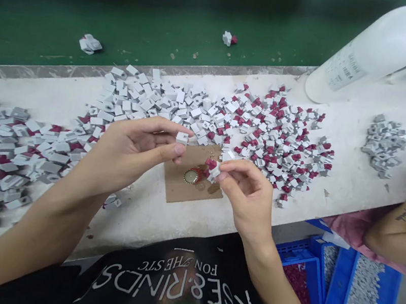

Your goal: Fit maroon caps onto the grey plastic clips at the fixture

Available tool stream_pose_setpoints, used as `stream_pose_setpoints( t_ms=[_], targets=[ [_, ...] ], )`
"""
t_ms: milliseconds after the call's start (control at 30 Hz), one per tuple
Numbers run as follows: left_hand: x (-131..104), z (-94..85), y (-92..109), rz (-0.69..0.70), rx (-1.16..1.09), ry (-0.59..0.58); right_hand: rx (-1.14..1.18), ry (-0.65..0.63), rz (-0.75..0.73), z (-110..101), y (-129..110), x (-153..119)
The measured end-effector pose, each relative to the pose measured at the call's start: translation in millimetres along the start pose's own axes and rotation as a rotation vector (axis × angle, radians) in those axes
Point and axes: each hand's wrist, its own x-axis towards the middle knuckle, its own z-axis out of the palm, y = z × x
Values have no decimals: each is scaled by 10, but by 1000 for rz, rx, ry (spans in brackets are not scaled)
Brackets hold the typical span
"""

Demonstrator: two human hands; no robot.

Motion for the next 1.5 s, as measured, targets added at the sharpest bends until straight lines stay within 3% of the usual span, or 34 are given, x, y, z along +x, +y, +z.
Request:
stream_pose_setpoints(
  t_ms=[167,300,500,767,967,1133,1300,1400,1500],
  targets=[
    [54,218,26,-27,-184,-33,77,10,67,-14,-114,203],
    [87,284,36,-57,-283,-90,83,-9,52,13,-146,269],
    [125,257,0,-76,-303,-114,134,38,24,60,-125,265],
    [159,256,-33,-80,-356,-177,12,2,-7,73,-120,261],
    [155,174,15,-42,-239,-174,25,-91,4,69,-223,324],
    [282,38,60,17,-136,-172,52,-132,15,158,-199,467],
    [515,-183,126,35,19,-107,-78,-274,-47,282,-272,926],
    [661,-367,160,71,3,99,-290,-211,-182,488,-358,1487],
    [808,-579,173,92,33,316,-587,-197,-188,895,-394,2106]
  ],
)
